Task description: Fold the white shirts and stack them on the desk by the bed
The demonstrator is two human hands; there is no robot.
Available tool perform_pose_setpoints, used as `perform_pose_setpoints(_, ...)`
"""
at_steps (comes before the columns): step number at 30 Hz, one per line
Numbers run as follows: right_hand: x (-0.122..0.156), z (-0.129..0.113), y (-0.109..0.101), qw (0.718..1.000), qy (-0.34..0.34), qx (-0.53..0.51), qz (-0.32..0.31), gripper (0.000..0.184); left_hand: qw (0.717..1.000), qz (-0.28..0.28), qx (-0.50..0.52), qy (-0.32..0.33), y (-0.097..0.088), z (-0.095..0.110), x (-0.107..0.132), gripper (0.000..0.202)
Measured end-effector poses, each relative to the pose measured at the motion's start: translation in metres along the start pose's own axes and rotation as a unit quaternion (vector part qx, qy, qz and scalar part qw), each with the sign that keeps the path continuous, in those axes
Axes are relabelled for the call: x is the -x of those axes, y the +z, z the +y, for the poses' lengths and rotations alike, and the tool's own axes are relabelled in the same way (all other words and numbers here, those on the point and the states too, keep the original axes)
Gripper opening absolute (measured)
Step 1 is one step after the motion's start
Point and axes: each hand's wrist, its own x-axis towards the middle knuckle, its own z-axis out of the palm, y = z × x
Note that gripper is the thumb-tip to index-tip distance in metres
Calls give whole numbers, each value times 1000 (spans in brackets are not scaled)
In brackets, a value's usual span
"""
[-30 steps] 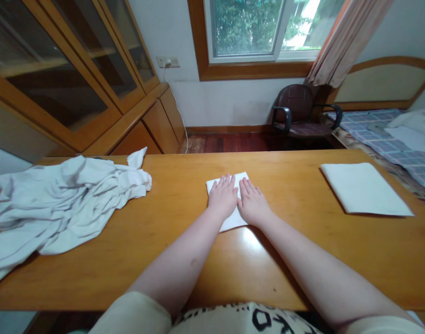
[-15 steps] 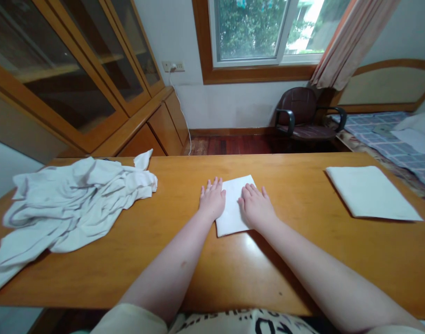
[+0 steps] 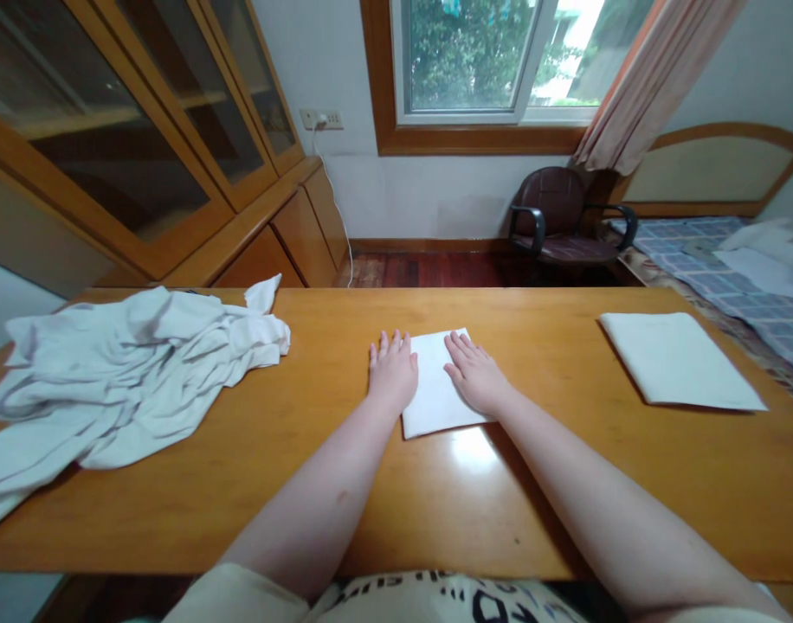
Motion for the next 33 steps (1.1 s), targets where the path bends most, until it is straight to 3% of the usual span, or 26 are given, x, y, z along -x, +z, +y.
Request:
perform_pose_setpoints(3,0,3,1,1000,-3,-1,8,58,997,16,-26,64,0,19,18,49)
perform_pose_setpoints(7,0,2,1,1000,-5,-10,14,56,993,-15,-22,115,5,33,48,61)
perform_pose_setpoints(12,0,9,2,998,-9,-54,26,53,994,-30,-25,106,6,21,74,62)
perform_pose_setpoints(18,2,26,9,995,-26,-77,53,52,995,-50,-23,83,5,13,84,61)
perform_pose_setpoints(22,4,37,6,996,40,-47,68,51,995,-61,8,79,4,14,85,61)
perform_pose_setpoints(26,5,45,3,991,98,-47,84,48,987,-60,146,37,3,9,79,63)
perform_pose_setpoints(28,5,45,2,988,98,-81,83,47,965,-46,256,-30,2,5,71,67)
perform_pose_setpoints(30,5,42,3,987,91,-110,78,46,910,-33,398,-109,0,1,60,65)
perform_pose_setpoints(31,5,40,3,986,88,-116,76,46,864,-28,481,-144,-2,-1,54,62)
perform_pose_setpoints(33,6,35,3,986,88,-116,76,46,736,-11,645,-206,-7,-5,44,52)
